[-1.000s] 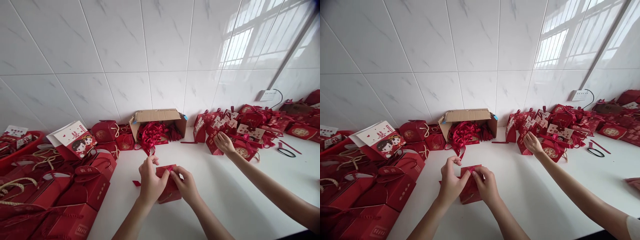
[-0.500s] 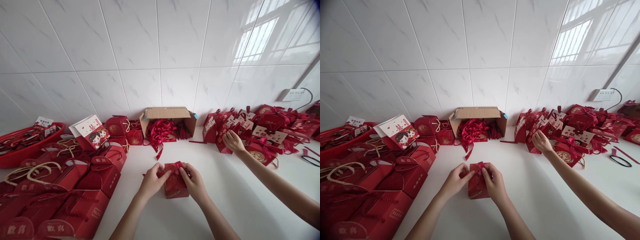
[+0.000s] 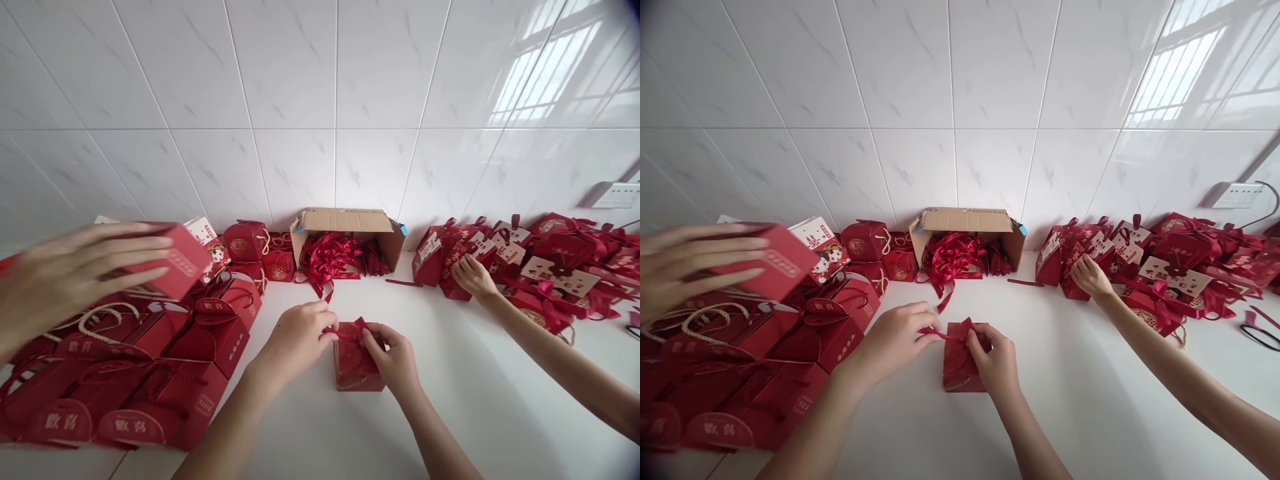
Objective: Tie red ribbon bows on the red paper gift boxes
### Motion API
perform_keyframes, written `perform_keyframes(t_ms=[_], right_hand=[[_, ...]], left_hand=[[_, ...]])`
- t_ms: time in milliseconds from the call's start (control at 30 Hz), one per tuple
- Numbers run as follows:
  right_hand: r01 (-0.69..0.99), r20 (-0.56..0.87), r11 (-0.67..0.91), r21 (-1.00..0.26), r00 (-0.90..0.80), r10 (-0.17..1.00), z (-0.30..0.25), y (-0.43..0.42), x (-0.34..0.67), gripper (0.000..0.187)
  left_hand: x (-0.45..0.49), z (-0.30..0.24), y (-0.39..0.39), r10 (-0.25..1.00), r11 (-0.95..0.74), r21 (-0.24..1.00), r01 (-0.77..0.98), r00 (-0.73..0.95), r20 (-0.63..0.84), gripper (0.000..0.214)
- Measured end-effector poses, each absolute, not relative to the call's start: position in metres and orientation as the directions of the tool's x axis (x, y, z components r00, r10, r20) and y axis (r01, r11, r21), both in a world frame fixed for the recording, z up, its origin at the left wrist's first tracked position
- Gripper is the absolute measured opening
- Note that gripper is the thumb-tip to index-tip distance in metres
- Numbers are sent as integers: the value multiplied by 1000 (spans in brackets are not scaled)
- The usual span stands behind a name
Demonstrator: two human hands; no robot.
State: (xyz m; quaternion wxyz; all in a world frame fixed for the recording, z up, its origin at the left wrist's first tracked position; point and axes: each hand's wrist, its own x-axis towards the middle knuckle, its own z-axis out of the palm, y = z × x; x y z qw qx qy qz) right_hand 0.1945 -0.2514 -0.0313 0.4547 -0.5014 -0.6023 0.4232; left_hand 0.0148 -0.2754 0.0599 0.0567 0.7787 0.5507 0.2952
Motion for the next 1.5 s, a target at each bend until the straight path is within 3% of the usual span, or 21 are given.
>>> perform_keyframes(t_ms=[100,267,333,500,700,833,933,1000,1100,1233,1333,1500], right_hand=[[197,116,135,-971,-102,988,-32,-251,196,31],[194,160,183,-964,-130,979,-37,-250,194,28],[211,159,181,-960,-119,980,-37,-251,193,26],[322,244,287,-902,-168,955,-32,-252,193,17],[299,305,380,-875,-269,914,-32,-253,195,20],[285,289,345,-894,-220,932,-36,-251,193,36],[260,276,326,-909,-211,938,-36,-251,192,36],[252,279,332,-909,-225,934,-34,-252,192,35],[251,287,347,-904,-245,926,-32,-252,193,35],[250,294,345,-905,-220,930,-34,-251,194,35],[223,266,301,-927,-175,948,-36,-252,192,28],[30,197,201,-979,-105,975,-39,-255,188,18]], left_hand=[[10,62,-273,883,-460,352,815,378,278,14],[15,60,-270,894,-439,590,678,395,211,19],[22,57,-267,888,-450,606,656,401,226,21],[38,49,-251,778,-628,420,655,521,350,22],[48,49,-221,697,-717,366,593,617,366,17],[54,43,-208,765,-618,300,726,469,442,10],[51,35,-221,847,-478,454,752,256,467,7],[45,29,-239,903,-399,599,694,186,386,14],[38,21,-261,957,-277,690,668,127,262,17],[37,13,-267,975,-224,783,580,143,172,8],[39,9,-266,980,-194,848,493,141,142,14],[40,2,-270,975,-188,915,358,182,129,14]])
